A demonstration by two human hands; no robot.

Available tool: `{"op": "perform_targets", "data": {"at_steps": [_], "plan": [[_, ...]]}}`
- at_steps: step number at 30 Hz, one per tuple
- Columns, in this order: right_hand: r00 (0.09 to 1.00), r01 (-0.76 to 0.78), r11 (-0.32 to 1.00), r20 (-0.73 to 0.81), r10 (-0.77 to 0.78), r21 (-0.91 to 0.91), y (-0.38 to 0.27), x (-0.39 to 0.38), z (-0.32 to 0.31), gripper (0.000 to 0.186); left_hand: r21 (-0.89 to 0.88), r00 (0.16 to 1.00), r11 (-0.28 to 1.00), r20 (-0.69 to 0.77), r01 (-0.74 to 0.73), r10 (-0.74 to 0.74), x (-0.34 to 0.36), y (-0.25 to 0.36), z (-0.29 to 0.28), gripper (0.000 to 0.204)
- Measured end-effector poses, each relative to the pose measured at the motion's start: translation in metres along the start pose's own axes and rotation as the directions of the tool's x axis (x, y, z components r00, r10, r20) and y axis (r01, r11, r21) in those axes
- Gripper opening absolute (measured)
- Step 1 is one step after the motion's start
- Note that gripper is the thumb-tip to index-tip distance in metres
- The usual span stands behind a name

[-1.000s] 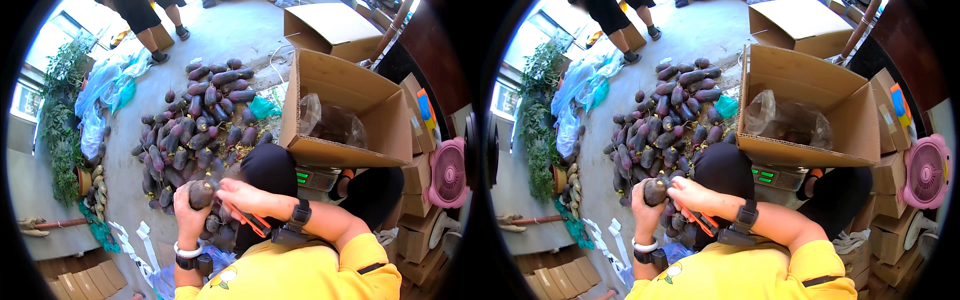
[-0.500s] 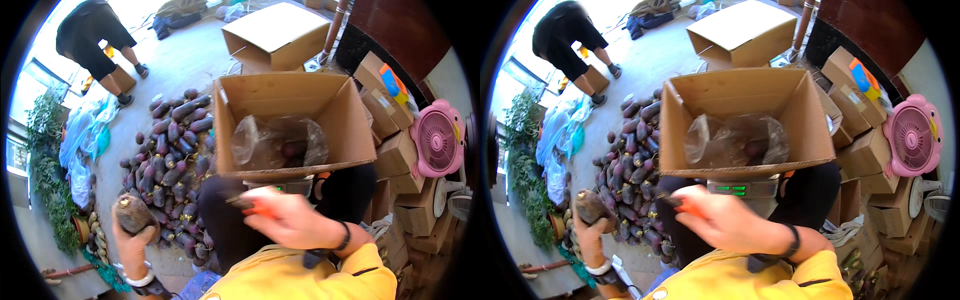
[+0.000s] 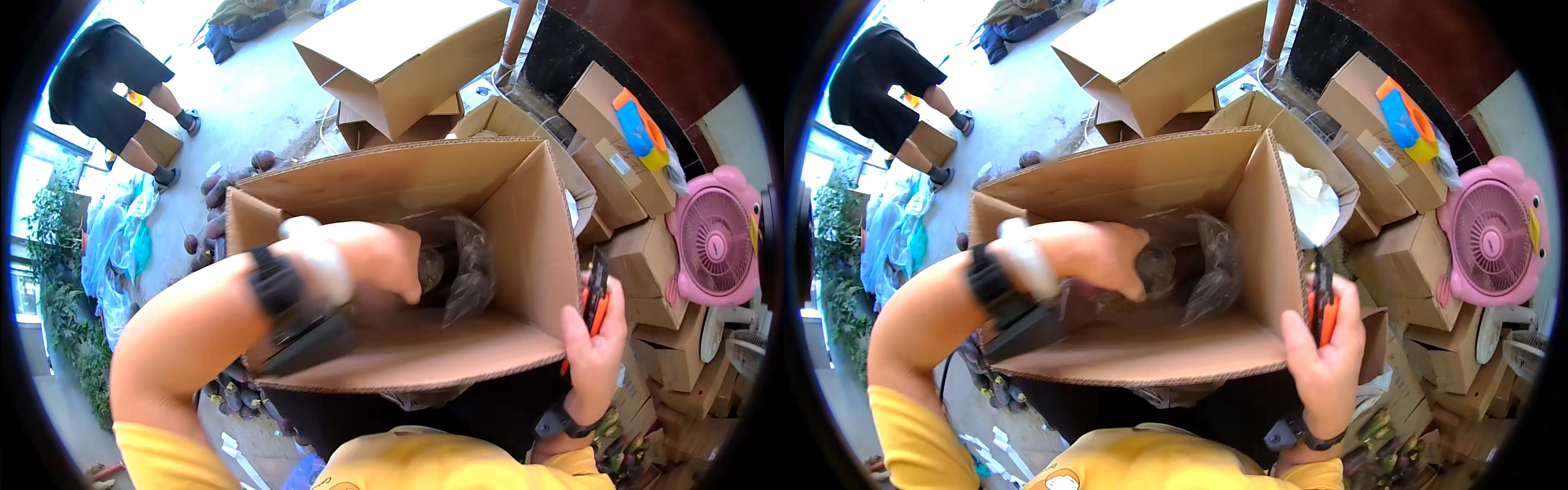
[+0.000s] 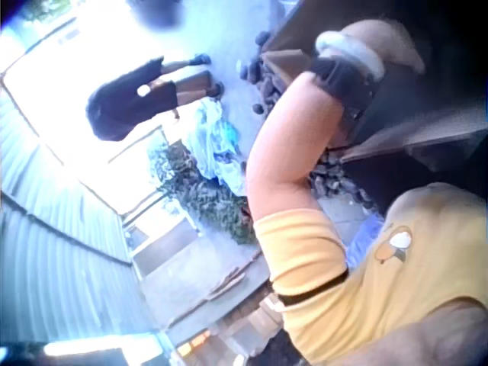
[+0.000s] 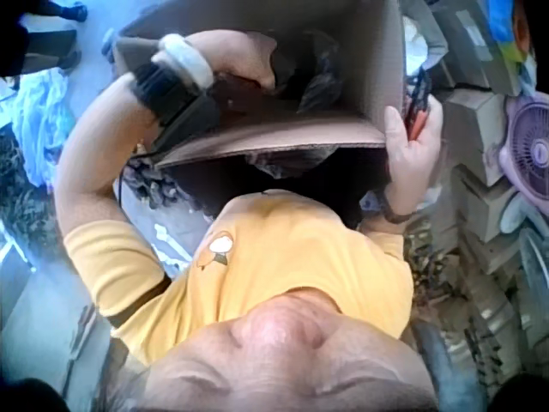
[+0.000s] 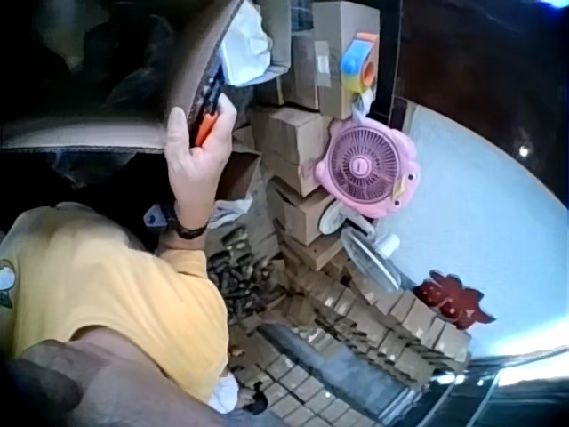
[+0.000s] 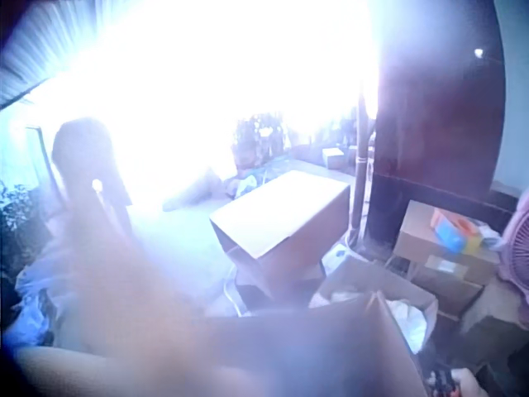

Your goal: The person picks up individual beets from a pile on the floor, trims the roots and tops using shears, and places the trimmed beets into a plastic bag within a cardboard box on a digital scale.

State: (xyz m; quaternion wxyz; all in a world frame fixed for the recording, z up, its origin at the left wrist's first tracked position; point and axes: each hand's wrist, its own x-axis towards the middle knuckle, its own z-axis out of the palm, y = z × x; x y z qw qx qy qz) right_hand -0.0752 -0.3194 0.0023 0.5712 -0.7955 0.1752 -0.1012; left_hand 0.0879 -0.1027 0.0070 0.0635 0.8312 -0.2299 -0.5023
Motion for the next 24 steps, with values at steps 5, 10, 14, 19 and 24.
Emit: {"op": "perform_targets", "data": {"at_steps": [5,10,14,19,24], "plan": [[0.995,0.014,1.000,0.102,-0.017,0.027,0.007,0.001,-0.006,0.039,0.168,0.994,0.985,0.111,-0.031,0.013,0.133,-0.036,0.036,0.035],[0.992,0.066,0.997,0.111,-0.062,-0.034,0.018,-0.002,-0.020,0.045,0.225,0.965,0.968,-0.210,-0.110,0.158,0.210,-0.025,0.072,0.025],[1.000,0.023,0.991,-0.019,-0.021,0.135,0.044,-0.016,-0.015,0.068,0.218,0.726,0.934,-0.588,-0.285,0.358,0.197,-0.040,0.112,0.023],[0.995,0.078,0.985,0.049,-0.086,0.151,0.050,-0.009,-0.022,0.063,0.273,0.849,0.891,-0.297,-0.364,0.438,0.205,-0.056,0.115,0.027],[0.999,0.037,0.986,-0.044,-0.030,0.165,0.051,-0.001,-0.021,0.055,0.255,0.929,0.910,-0.093,-0.327,0.359,0.087,-0.024,0.020,0.034]]}}
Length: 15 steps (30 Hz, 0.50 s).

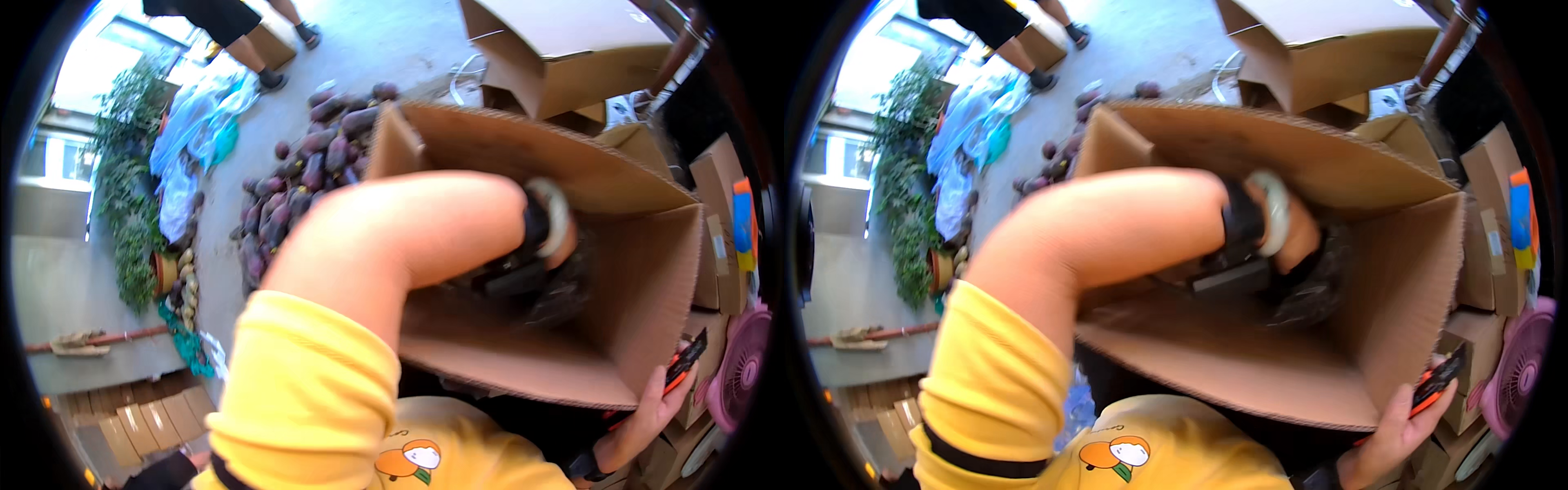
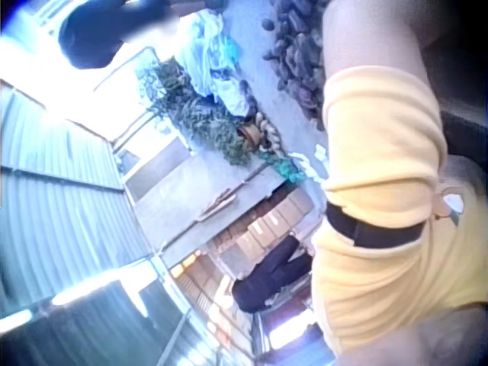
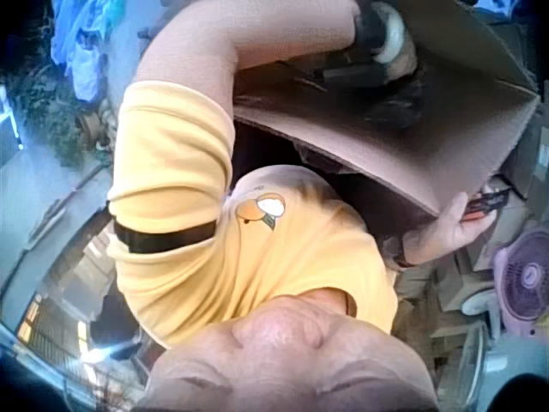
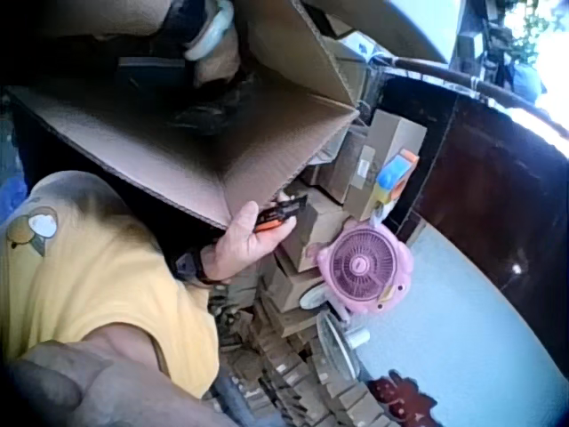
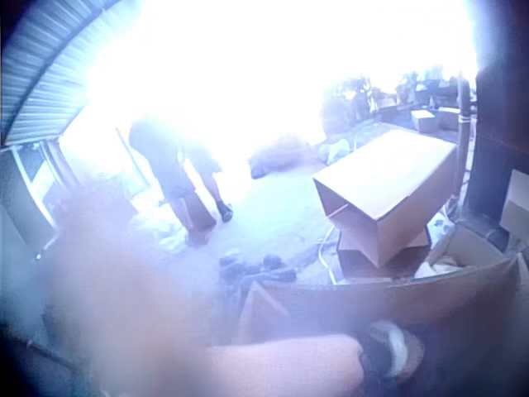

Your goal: The person picks up individual beets from a pile on the floor, trims the roots and tops using shears, and places the trimmed beets into a plastic bag within a cardboard box on a digital scale.

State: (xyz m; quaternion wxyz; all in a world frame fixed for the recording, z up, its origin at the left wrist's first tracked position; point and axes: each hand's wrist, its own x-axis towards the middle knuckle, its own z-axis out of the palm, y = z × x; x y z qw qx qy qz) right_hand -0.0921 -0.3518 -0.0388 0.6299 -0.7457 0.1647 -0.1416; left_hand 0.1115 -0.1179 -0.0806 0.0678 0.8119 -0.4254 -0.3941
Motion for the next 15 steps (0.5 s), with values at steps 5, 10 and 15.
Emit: {"op": "perform_targets", "data": {"at_steps": [5,10,15], "plan": [[0.999,0.012,0.996,-0.042,-0.015,-0.085,0.000,0.014,0.007,0.042,-0.022,0.964,0.998,-0.258,0.067,-0.070,-0.160,0.032,-0.083,0.043],[0.996,0.088,0.956,0.046,-0.078,-0.281,0.003,0.031,-0.011,0.042,-0.082,0.661,0.962,-0.711,0.260,-0.239,-0.323,0.005,-0.029,0.049],[0.998,0.051,0.904,0.054,-0.030,-0.426,0.008,0.039,-0.027,0.049,-0.759,0.244,0.629,-0.586,0.171,-0.773,-0.454,-0.009,0.140,0.049]]}}
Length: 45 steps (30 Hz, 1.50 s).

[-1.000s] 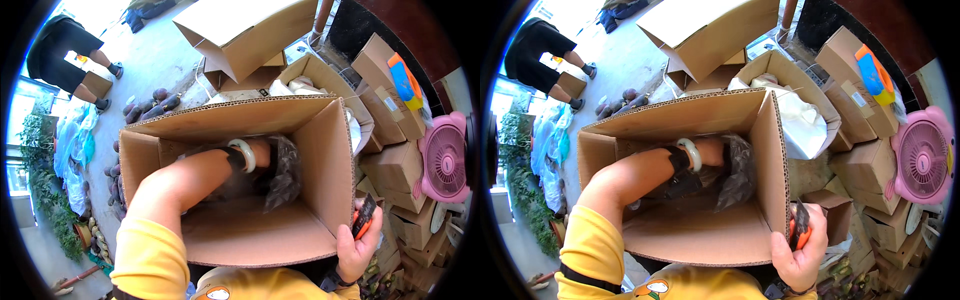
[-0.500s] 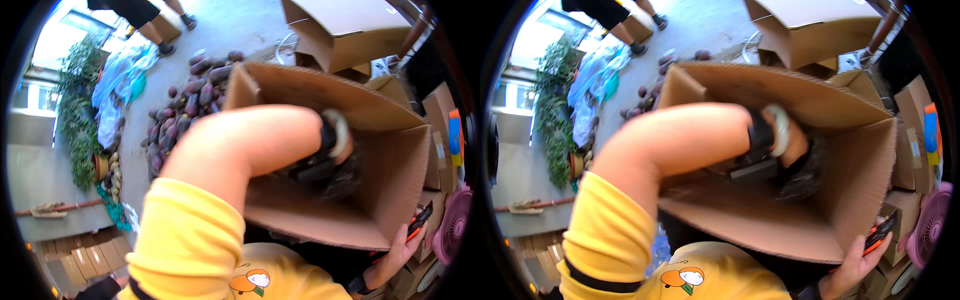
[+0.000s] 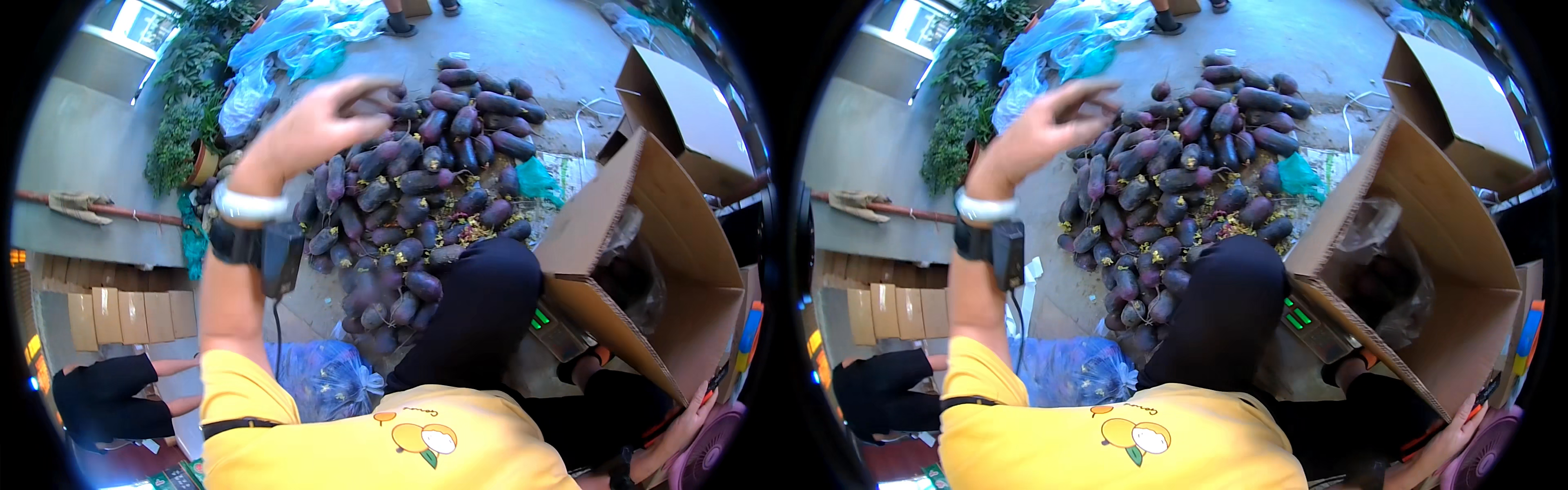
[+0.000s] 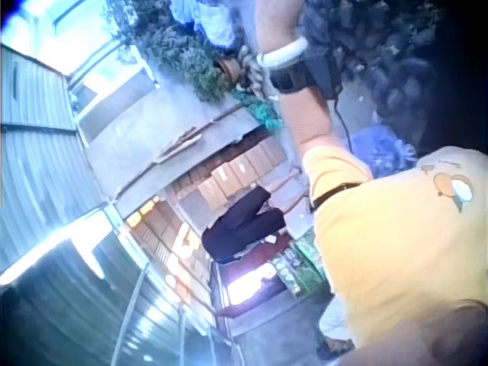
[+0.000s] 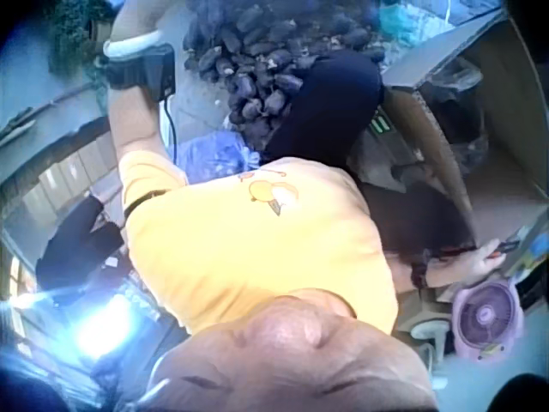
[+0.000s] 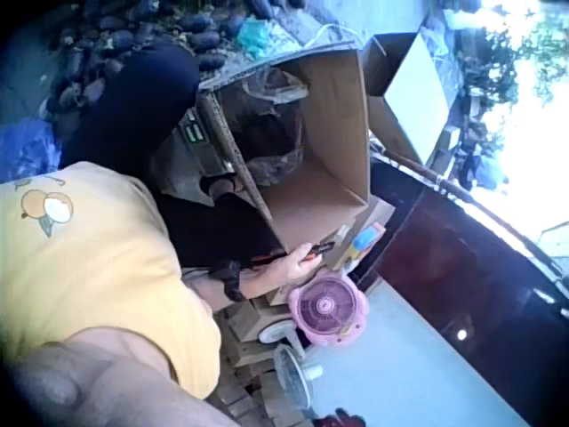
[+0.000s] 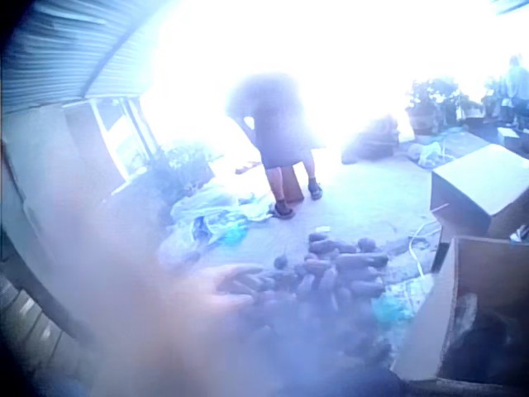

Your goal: The person picks up individual beets from a pile on the floor, trims the roots and tops using shears, and places the trimmed beets into a plastic bag within a cardboard box on a digital scale.

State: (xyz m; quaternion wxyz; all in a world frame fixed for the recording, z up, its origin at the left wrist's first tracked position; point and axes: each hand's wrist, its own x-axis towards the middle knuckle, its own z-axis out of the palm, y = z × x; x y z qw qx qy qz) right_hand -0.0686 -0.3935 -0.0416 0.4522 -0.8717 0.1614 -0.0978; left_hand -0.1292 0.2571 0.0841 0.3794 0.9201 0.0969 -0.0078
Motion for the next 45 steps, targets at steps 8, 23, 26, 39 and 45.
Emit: {"op": "perform_targets", "data": {"at_steps": [8,23,26,39,45], "plan": [[0.997,0.078,0.972,0.028,-0.074,-0.222,0.012,0.034,-0.031,0.052,-0.900,0.391,0.181,-0.013,0.397,-0.920,-0.215,-0.340,0.123,0.053],[0.973,0.223,0.758,0.096,-0.208,-0.613,0.001,0.055,-0.060,0.051,-0.813,-0.136,-0.005,-0.092,0.583,-0.986,-0.218,-0.593,0.192,0.076],[0.937,0.326,0.765,0.082,-0.341,-0.556,0.002,0.051,-0.038,0.038,-0.728,-0.134,0.036,-0.175,0.685,-0.975,-0.208,-0.619,0.204,0.070],[0.833,0.295,0.679,-0.168,-0.528,-0.672,-0.074,-0.028,0.000,0.036,-0.933,0.283,0.192,-0.281,-0.304,-0.917,-0.181,-0.393,0.167,0.059],[0.902,0.318,0.911,0.211,-0.376,0.262,-0.190,-0.140,0.092,0.030,-0.887,0.709,-0.270,-0.087,-0.375,-0.700,-0.178,-0.266,0.174,0.038]]}}
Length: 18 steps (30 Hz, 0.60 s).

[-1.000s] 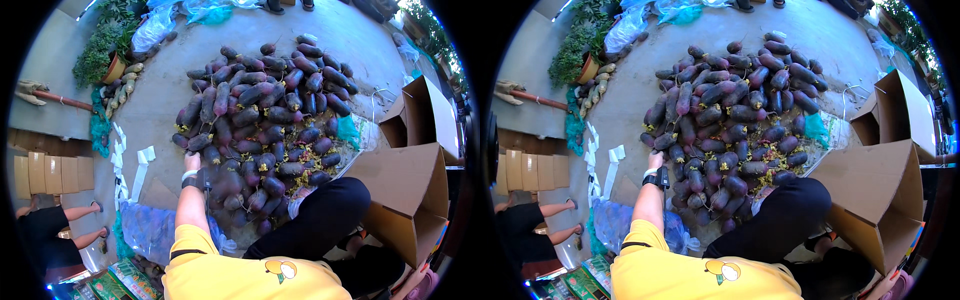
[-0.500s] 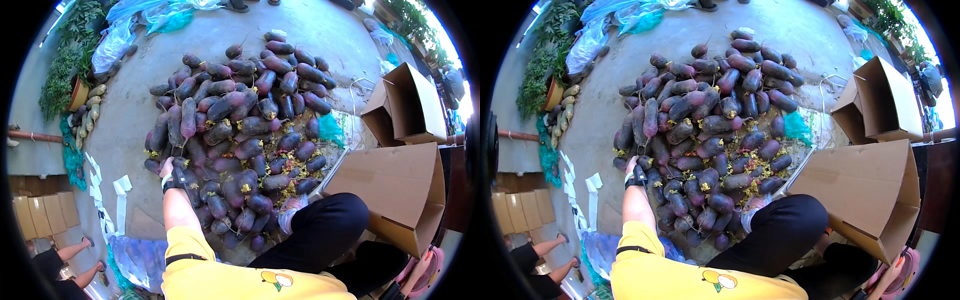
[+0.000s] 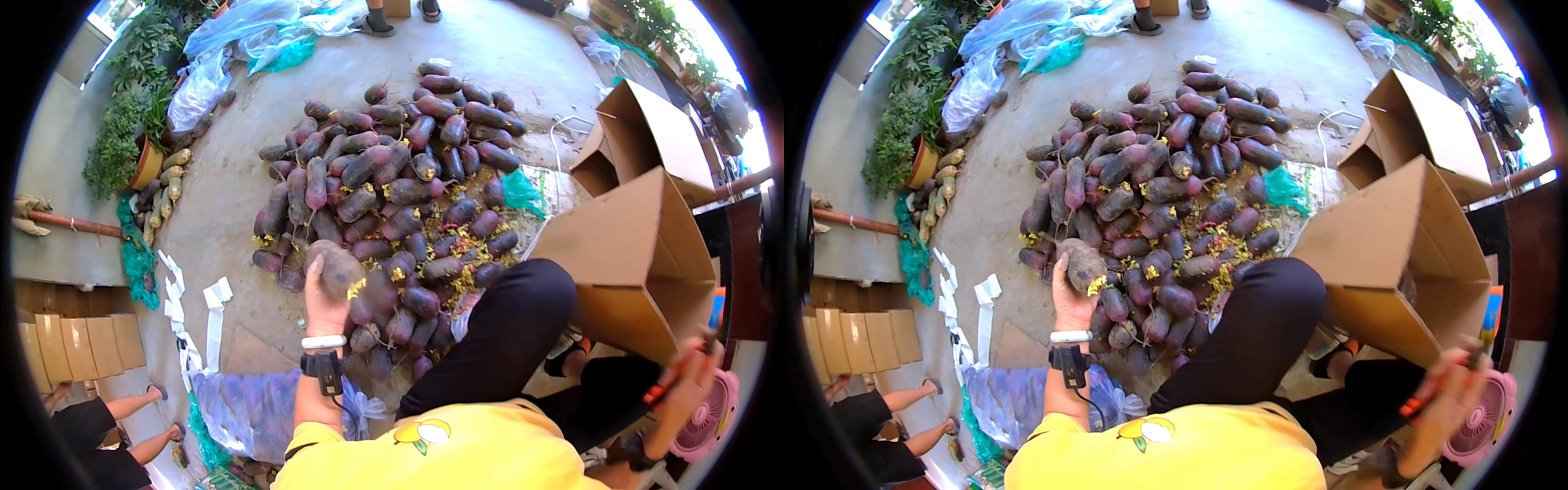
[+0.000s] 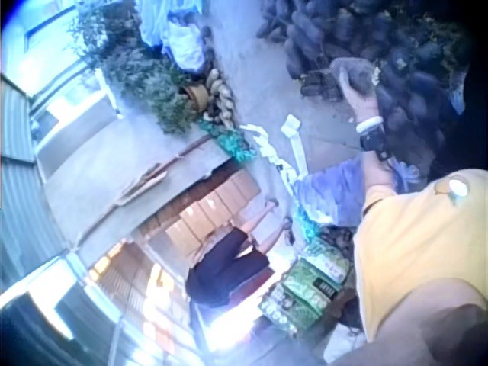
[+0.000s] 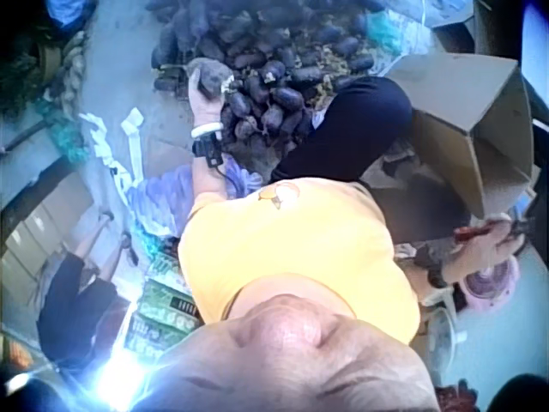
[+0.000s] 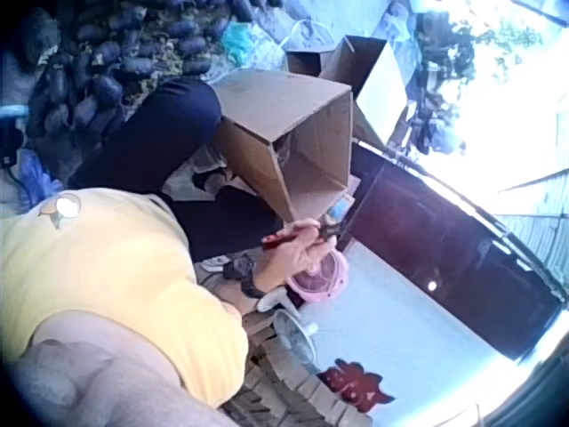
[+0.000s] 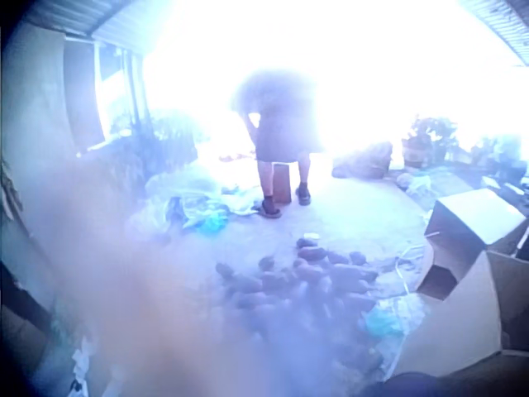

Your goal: The person picks up individual beets from a pile on the floor, trims the roots and tops using shears, and places the trimmed beets into a plastic bag within a cardboard box on a digital scale.

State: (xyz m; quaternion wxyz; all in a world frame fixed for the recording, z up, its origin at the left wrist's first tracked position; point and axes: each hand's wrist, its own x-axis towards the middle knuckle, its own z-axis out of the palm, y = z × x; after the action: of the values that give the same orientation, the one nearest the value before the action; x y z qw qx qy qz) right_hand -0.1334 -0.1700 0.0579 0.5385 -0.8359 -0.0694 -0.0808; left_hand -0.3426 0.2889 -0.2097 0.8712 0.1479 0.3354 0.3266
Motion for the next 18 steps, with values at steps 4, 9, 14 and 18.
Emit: {"op": "perform_targets", "data": {"at_steps": [4,9,14,18], "plan": [[0.639,0.179,0.984,0.757,-0.137,0.027,-0.021,-0.030,0.099,0.028,0.094,0.978,0.976,0.050,0.198,-0.203,-0.061,-0.022,0.080,0.043],[0.333,0.493,0.824,0.814,-0.476,0.280,-0.028,-0.051,0.160,0.022,0.288,0.948,0.924,0.120,0.252,-0.296,-0.111,-0.039,0.128,0.042],[0.247,0.613,0.749,0.840,-0.484,0.252,-0.028,-0.052,0.160,0.018,0.389,0.952,0.897,0.126,0.210,-0.277,-0.131,-0.046,0.146,0.041],[0.212,0.630,0.731,0.848,-0.486,0.262,-0.022,-0.050,0.158,0.017,0.448,0.950,0.872,0.135,0.196,-0.283,-0.137,-0.048,0.157,0.038]]}}
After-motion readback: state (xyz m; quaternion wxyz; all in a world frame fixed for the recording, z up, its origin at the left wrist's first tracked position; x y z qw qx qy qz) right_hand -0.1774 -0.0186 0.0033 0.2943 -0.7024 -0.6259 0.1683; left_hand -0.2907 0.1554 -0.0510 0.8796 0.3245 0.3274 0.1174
